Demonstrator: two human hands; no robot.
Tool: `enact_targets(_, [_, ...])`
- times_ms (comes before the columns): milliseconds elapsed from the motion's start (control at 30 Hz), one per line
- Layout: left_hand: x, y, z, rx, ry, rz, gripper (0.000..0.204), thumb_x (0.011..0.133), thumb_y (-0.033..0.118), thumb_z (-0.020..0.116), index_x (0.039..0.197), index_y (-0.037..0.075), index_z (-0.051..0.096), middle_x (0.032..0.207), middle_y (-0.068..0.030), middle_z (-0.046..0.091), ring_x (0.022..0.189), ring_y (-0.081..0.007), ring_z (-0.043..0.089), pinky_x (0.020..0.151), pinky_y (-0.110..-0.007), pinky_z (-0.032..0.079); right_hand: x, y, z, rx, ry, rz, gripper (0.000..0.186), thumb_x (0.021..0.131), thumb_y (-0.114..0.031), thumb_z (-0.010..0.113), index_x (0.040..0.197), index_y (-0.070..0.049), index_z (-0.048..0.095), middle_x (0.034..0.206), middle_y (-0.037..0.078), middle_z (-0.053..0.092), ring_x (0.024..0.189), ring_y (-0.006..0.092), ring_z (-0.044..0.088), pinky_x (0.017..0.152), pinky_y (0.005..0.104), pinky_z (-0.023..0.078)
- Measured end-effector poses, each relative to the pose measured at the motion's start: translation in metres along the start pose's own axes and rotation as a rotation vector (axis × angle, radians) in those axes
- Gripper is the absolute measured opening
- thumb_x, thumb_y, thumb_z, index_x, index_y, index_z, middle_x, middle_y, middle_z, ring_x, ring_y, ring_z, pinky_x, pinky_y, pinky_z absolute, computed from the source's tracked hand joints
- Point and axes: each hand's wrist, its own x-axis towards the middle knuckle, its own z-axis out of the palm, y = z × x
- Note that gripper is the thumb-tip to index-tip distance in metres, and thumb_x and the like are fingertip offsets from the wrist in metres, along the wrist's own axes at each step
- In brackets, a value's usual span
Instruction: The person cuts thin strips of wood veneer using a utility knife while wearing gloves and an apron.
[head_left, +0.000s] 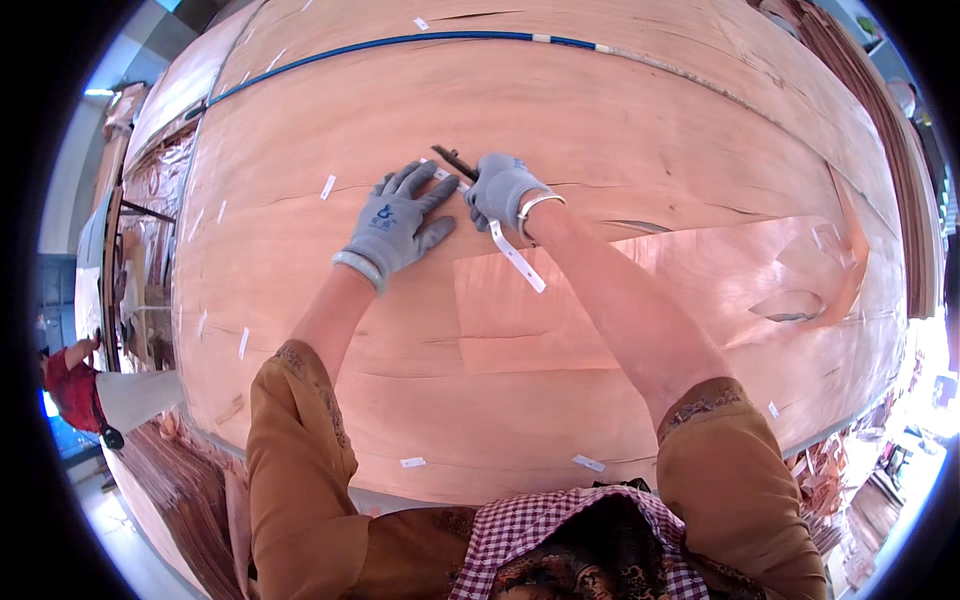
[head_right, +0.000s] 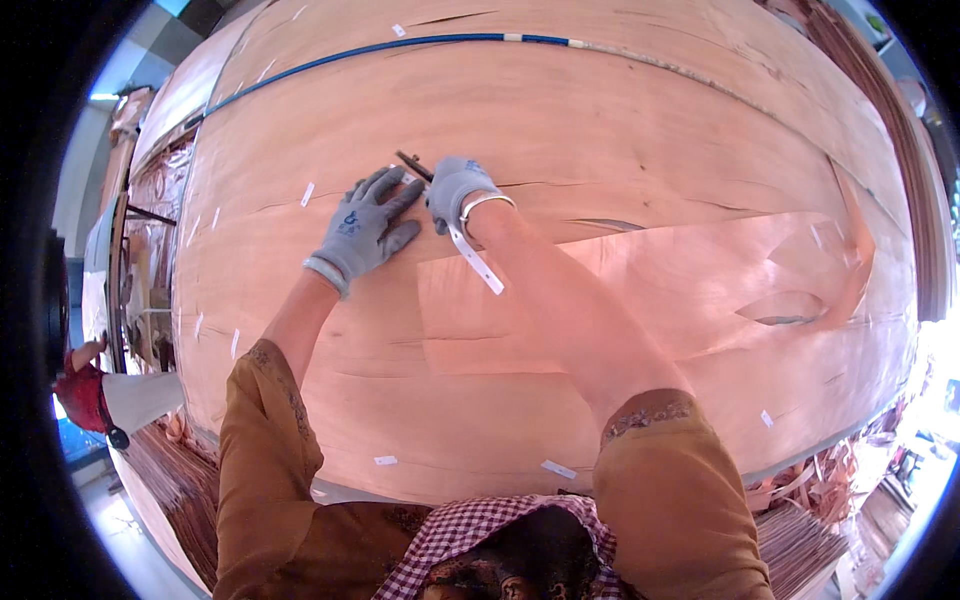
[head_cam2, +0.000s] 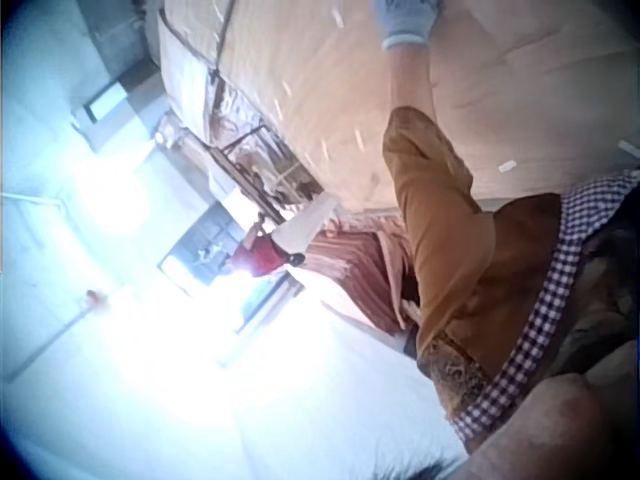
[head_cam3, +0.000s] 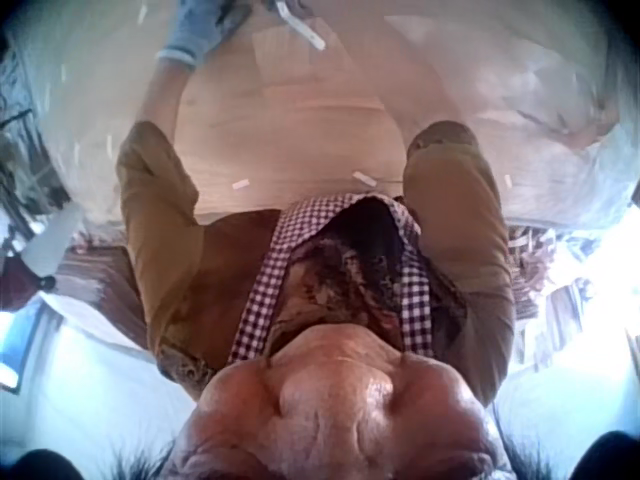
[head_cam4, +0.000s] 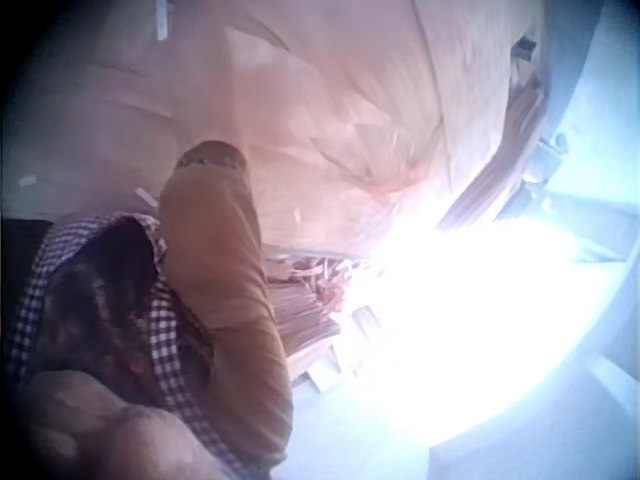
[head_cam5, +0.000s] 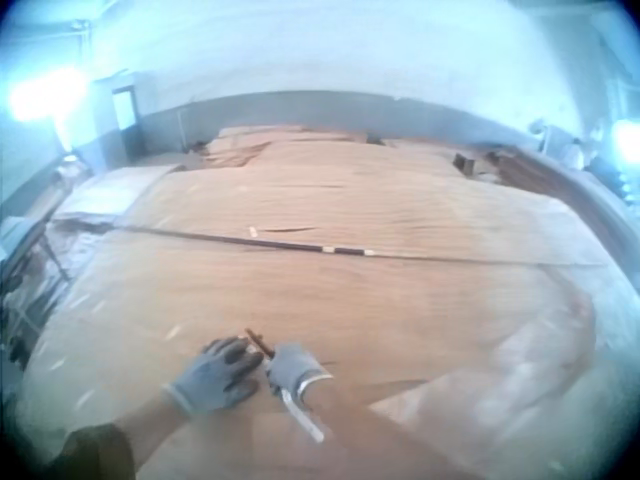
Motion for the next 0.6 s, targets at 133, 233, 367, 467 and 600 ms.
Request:
enact_targets(133, [0.01, -0.001, -0.001, -0.074, -0.108, -0.026, 0.051, 0.088, 0.038, 0.056, 0.135, 0.018, 0.048, 0.139, -0.0115, 0.043, 0.132, -0.032, 0.036, 0.108, -0.046, 0.029, -0.031, -0.007, 0.007, -0.158, 0.049, -0.329, 0.02, 0.083, -0.015, 0.061, 0.098, -0.001, 0.063, 0.076, 0.013, 0.067, 0.063, 0.02, 0.067, 0.053, 0.0325, 0.054])
enact_targets(233, [0.01, 0.003, 0.011, -0.077, -0.022, 0.061, 0.052, 0.089, 0.034, 0.055, 0.138, 0.021, 0.045, 0.143, -0.0118, 0.038, 0.132, -0.032, 0.035, 0.108, -0.046, 0.028, -0.062, -0.019, 0.032, 0.069, 0.049, -0.567, 0.024, 0.085, -0.02, 0.059, 0.103, -0.003, 0.062, 0.078, 0.009, 0.067, 0.063, 0.0174, 0.066, 0.056, 0.0297, 0.055])
enact_targets(367, [-0.004, -0.003, 0.009, 0.089, -0.05, 0.014, 0.053, 0.09, 0.032, 0.053, 0.14, 0.022, 0.041, 0.146, -0.0146, 0.033, 0.132, -0.0339, 0.035, 0.108, -0.047, 0.029, -0.204, -0.026, -0.004, 0.554, -0.441, -0.252, 0.029, 0.092, -0.025, 0.055, 0.112, -0.005, 0.057, 0.079, 0.007, 0.065, 0.063, 0.0104, 0.062, 0.051, 0.0245, 0.05])
enact_targets(467, [0.004, 0.018, -0.006, 0.138, -0.134, -0.024, 0.052, 0.09, 0.032, 0.053, 0.14, 0.022, 0.042, 0.146, -0.0155, 0.032, 0.132, -0.0354, 0.035, 0.107, -0.047, 0.03, -0.278, 0.055, -0.008, 0.623, -0.302, -0.179, 0.036, 0.091, -0.03, 0.058, 0.116, -0.004, 0.055, 0.073, 0.003, 0.059, 0.061, 0.0084, 0.057, 0.053, 0.0244, 0.048])
enact_targets(600, [0.011, 0.04, -0.015, 0.102, -0.139, -0.07, 0.046, 0.091, 0.034, 0.053, 0.133, 0.016, 0.05, 0.142, -0.0168, 0.04, 0.13, -0.0366, 0.038, 0.107, -0.046, 0.031, -0.36, 0.174, -0.03, 0.561, 0.016, -0.016, 0.037, 0.09, -0.029, 0.062, 0.116, -0.003, 0.06, 0.08, -0.001, 0.057, 0.065, 0.0074, 0.055, 0.058, 0.0235, 0.048])
